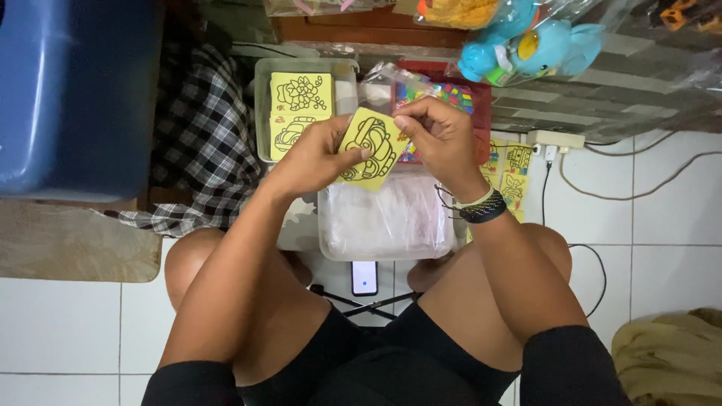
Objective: The person sits on the floor and assembles craft kits by placing small colorful beads onto yellow paper cards with printed outlines. They pick up a card, insert beads into a clear plastic bag, and then place the completed card on the floor.
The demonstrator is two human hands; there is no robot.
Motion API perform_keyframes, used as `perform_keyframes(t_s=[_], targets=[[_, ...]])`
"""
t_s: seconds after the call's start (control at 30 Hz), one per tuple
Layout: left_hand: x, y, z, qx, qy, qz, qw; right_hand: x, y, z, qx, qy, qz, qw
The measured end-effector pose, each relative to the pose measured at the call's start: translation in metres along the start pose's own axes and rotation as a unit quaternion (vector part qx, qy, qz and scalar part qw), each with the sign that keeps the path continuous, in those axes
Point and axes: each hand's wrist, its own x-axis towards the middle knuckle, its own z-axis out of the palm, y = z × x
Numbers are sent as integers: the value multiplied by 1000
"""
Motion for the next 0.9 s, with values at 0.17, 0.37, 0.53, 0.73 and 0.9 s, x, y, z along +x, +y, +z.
perform_keyframes(t_s=[0.17, 0.37, 0.53, 0.73, 0.9], targets=[[2, -5, -5, 83, -9, -69, 994, 2, -17, -14, -107, -78, -43, 990], [4, 3, -15, 80, 86, -10, 993, 6, -6, -52, -109, -49, 37, 992], [8, -3, -15, 68, 139, -23, 988, -12, 96, -76, -412, -75, 59, 906], [10, -10, -19, -35, 183, 30, 982, -25, 146, -67, -566, -167, 185, 786], [6, 1, -21, -56, 194, 47, 978, -39, 175, -76, -639, -162, 82, 747]])
